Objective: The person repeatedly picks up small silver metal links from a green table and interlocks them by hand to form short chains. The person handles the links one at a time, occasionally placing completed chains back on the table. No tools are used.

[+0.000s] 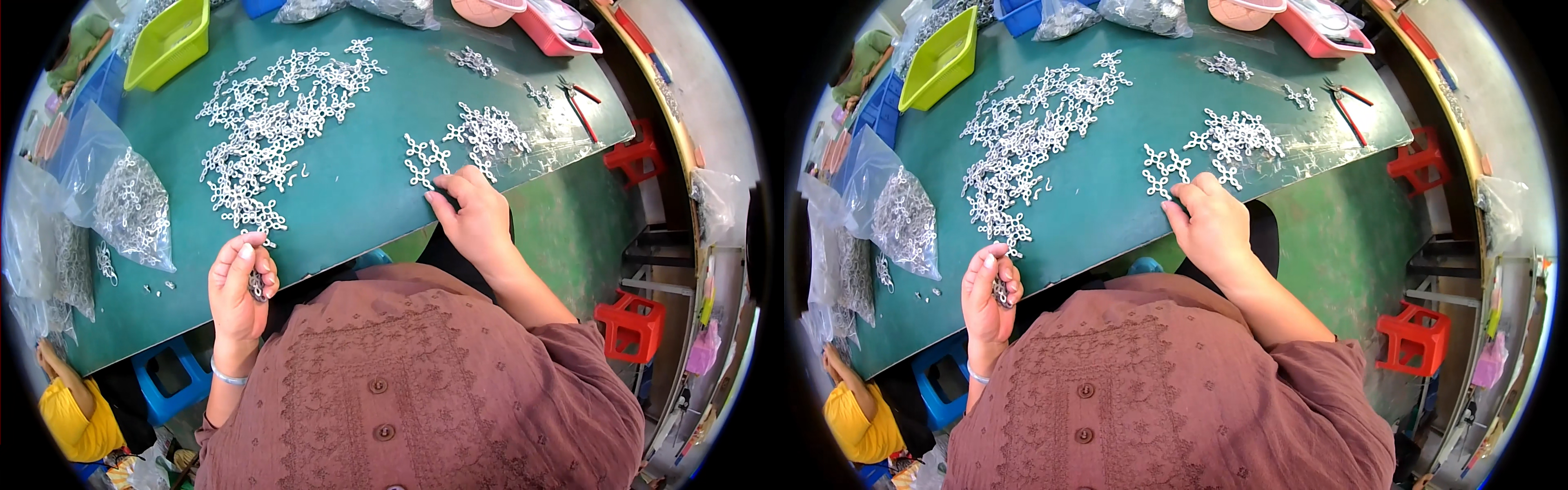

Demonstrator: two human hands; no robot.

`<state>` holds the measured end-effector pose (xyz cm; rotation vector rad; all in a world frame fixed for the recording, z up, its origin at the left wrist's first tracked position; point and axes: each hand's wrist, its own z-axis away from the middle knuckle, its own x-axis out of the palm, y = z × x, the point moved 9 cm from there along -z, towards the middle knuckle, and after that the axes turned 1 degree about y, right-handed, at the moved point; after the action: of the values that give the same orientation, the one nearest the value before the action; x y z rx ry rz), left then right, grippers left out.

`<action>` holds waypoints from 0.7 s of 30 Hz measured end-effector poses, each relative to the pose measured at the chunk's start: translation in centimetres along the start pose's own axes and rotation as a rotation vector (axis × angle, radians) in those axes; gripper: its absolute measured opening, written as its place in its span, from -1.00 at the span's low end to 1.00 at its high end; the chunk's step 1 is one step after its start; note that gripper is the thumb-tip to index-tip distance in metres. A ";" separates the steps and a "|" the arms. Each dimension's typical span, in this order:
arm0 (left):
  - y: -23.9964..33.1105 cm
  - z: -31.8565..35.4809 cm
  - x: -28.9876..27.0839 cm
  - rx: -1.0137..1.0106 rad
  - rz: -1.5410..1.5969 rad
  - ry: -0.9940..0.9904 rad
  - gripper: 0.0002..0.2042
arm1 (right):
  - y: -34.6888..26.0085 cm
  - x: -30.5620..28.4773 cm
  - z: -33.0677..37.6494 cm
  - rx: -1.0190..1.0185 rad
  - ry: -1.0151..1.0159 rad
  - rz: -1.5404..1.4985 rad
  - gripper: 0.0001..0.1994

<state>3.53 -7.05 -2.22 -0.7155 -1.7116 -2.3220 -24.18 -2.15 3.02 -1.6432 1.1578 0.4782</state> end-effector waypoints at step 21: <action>-0.1 0.0 0.2 0.002 -0.027 -0.002 -0.80 | -2.1 -1.3 0.0 -0.341 0.207 -0.065 -0.84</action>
<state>3.38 -6.98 -2.18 -0.6995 -1.7342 -2.3378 -22.91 -1.51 5.05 -2.0585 1.2173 0.4919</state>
